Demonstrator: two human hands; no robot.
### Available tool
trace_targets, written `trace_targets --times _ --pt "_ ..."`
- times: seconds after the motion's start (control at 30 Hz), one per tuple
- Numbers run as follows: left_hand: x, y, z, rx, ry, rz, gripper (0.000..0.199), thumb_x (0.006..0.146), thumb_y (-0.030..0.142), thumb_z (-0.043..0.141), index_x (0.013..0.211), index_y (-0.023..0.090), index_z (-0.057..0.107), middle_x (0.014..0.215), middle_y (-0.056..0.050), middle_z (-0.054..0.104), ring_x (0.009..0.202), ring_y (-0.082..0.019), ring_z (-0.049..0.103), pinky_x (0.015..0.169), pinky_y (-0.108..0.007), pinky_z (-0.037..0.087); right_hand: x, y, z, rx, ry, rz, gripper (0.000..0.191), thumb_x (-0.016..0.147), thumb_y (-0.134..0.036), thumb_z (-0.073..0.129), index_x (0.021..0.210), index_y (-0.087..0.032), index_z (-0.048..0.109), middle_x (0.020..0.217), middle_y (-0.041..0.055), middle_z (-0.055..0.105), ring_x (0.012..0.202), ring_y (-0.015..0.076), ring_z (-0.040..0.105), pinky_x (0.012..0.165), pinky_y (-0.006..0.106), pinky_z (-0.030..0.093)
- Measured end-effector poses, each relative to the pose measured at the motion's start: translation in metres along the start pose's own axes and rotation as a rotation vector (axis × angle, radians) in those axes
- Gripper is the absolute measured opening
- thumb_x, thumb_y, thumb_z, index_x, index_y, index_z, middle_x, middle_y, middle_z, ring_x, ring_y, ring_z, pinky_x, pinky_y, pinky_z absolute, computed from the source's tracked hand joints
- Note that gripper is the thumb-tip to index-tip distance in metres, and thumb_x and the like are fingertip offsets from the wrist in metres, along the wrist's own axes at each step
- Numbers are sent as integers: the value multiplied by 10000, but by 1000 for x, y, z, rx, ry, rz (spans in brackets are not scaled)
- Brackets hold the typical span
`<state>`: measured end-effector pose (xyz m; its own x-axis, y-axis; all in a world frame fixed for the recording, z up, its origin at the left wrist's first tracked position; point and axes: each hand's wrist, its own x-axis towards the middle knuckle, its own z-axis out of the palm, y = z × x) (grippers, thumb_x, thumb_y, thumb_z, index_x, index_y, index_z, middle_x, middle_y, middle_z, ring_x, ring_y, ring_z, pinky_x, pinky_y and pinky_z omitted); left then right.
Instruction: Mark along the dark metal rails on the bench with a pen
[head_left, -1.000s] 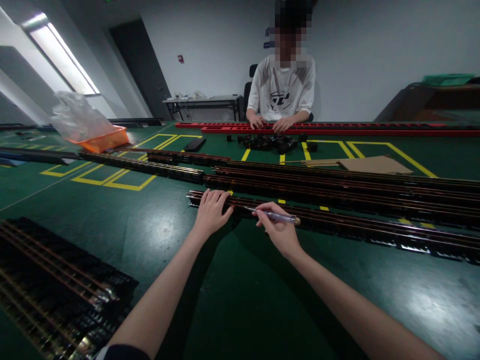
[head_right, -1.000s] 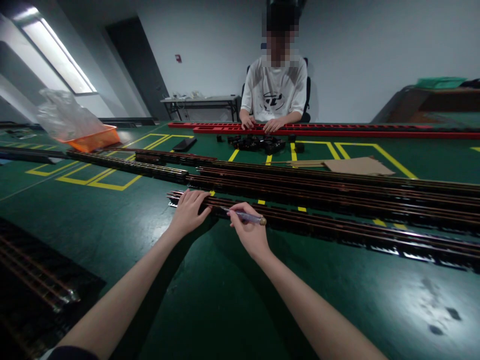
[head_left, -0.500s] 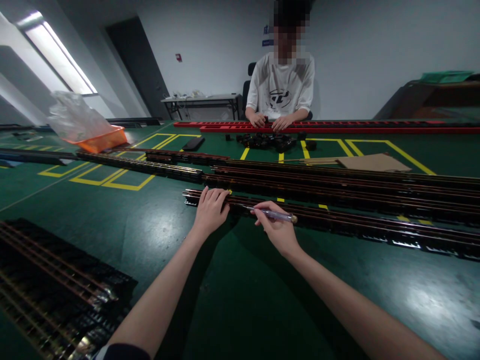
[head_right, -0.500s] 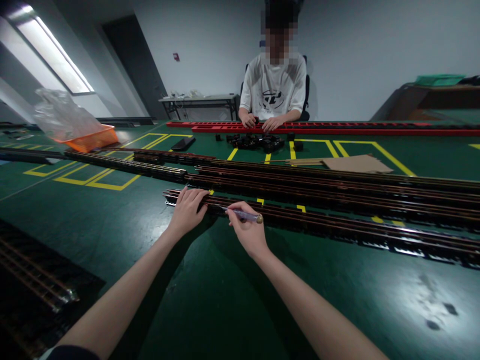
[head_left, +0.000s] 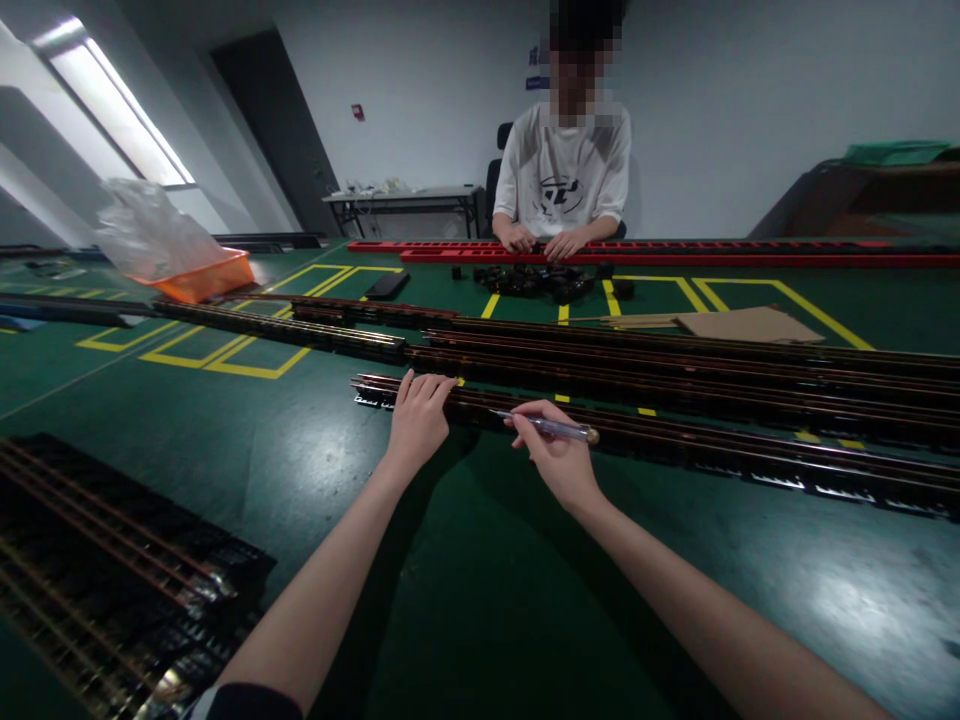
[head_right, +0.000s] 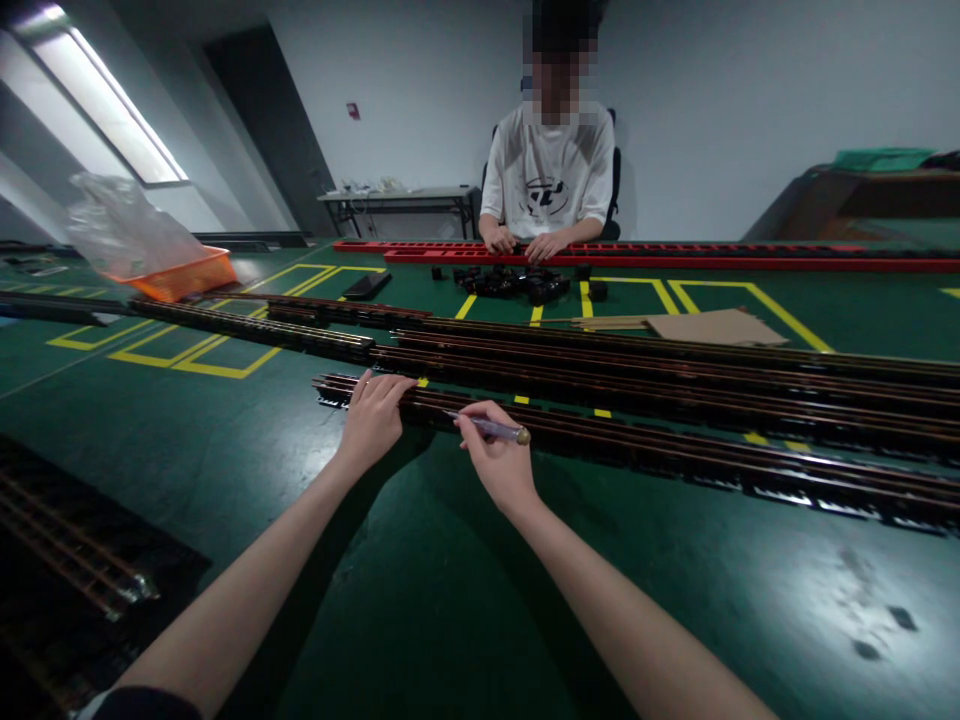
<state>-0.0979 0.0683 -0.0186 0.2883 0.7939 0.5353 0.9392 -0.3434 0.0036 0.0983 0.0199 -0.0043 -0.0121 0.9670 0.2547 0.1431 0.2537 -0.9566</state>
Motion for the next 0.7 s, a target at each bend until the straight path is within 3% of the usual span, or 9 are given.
trace_targets --times 0.33,0.7 --pt "0 -6 8 -112 -42 15 463 800 18 315 1155 175 568 1156 -83 626 1124 -223 527 1065 -442 332 -1 1 0 39 82 -13 188 808 -379 567 790 -192 575 752 37 664 578 135 608 475 238 454" --pt "0 -8 3 -144 -75 9 414 770 110 373 1127 198 564 1129 -63 618 1104 -228 516 1066 -434 322 0 1 -3 54 25 13 168 794 -358 581 807 -191 583 779 35 664 600 137 617 476 243 473"
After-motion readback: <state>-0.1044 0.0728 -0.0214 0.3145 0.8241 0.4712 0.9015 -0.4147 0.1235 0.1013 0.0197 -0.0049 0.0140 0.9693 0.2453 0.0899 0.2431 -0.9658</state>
